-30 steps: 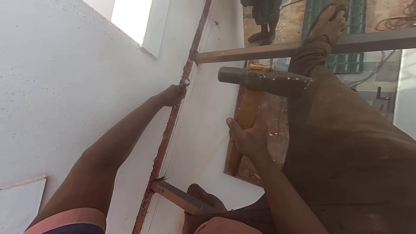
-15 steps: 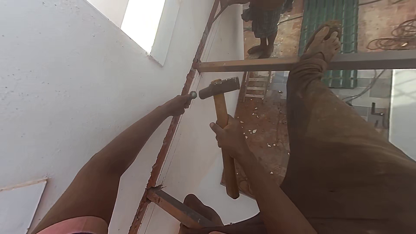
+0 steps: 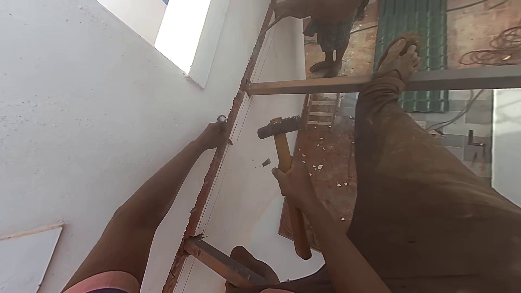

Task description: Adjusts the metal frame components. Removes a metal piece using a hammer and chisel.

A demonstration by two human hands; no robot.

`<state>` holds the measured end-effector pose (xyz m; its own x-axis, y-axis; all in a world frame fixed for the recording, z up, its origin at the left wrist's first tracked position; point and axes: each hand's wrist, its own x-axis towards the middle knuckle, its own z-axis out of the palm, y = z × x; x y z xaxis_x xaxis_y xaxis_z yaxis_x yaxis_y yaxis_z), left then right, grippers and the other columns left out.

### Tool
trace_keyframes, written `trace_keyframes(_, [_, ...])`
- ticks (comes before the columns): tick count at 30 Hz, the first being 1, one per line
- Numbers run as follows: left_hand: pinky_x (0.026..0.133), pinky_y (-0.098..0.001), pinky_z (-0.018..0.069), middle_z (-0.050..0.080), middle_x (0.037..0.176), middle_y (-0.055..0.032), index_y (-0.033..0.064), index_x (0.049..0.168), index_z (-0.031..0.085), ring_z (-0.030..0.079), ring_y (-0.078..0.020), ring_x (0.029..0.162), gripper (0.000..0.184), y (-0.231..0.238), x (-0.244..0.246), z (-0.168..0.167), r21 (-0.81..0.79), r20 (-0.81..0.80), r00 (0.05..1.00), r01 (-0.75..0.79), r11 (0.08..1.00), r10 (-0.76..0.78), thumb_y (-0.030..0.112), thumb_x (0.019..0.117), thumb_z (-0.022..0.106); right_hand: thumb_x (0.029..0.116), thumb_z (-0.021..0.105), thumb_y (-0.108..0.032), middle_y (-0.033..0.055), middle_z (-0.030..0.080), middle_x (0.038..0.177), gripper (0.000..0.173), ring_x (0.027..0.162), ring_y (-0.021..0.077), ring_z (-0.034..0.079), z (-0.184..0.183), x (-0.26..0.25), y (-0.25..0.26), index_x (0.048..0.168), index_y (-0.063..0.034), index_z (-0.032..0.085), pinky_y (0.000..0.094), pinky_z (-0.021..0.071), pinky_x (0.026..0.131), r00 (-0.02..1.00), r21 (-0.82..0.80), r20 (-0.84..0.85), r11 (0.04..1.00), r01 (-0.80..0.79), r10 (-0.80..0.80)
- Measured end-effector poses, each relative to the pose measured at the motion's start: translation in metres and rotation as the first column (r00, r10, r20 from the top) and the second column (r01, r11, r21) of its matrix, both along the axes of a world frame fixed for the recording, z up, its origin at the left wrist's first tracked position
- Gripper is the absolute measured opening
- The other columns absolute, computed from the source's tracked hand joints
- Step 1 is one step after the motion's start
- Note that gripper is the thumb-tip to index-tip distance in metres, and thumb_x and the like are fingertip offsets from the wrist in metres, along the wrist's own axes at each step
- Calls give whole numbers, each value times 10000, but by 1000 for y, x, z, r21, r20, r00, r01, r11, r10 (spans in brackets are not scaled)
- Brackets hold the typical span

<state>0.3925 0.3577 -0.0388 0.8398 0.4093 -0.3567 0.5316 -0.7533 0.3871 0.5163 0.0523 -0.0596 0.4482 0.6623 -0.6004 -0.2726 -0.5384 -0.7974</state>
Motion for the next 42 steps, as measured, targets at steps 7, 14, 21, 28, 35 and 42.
trace_keyframes(7, [846, -502, 558, 682, 947, -217, -89, 1027, 639, 695, -319, 888, 126, -12, -17, -27, 21, 152, 982, -117, 993, 113, -21, 988, 540, 936, 692, -132, 54, 563, 635, 134, 443, 169, 544, 21, -5, -36, 974, -51, 591, 330, 515, 442, 982, 111, -150, 985, 129, -112])
trace_keyframes(14, [785, -360, 601, 666, 821, -43, -29, 1130, 506, 691, -140, 740, 196, -128, 12, -67, -661, 170, 918, -164, 732, 359, 87, 978, 545, 880, 709, -112, 16, 559, 615, 167, 454, 133, 540, 14, -4, -90, 941, -26, 580, 331, 510, 457, 978, 168, -105, 966, 195, -179])
trace_keyframes(21, [440, -244, 343, 445, 559, 51, 76, 844, 638, 379, -56, 437, 299, -250, -8, -38, -588, 215, 619, -536, 606, 755, 344, 960, 702, 930, 683, -97, 77, 566, 665, 237, 453, 172, 553, -2, -15, -71, 1090, 1, 540, 344, 525, 460, 964, 81, -172, 973, 217, -201])
trace_keyframes(28, [480, -303, 407, 570, 592, 1, 81, 761, 690, 483, -103, 474, 435, -274, -7, 9, -547, 43, 599, -656, 520, 800, 487, 885, 782, 877, 658, -91, 71, 572, 737, 244, 515, 163, 561, 10, -66, -65, 1072, -31, 524, 349, 519, 509, 973, 168, -226, 986, -12, 51])
trace_keyframes(35, [557, -287, 549, 674, 690, -55, 6, 888, 640, 645, -133, 568, 156, -245, -26, 33, -533, -51, 585, -701, 474, 809, 33, 815, 776, 868, 733, -582, 164, 702, 1038, 871, 868, 280, 695, 21, -78, -84, 1468, -10, 465, 501, 563, 822, 839, 321, 160, 776, -543, 521])
trace_keyframes(42, [786, -551, 539, 689, 939, -175, 6, 1051, 687, 678, -326, 868, 381, -233, -108, 69, -51, -282, 749, -635, 771, 599, 239, 776, 811, 804, 807, -462, 221, 447, 1558, 806, 1340, 434, 521, 39, 42, -192, 1467, -74, 567, 608, 413, 1091, 580, 4, 814, 997, -71, 38])
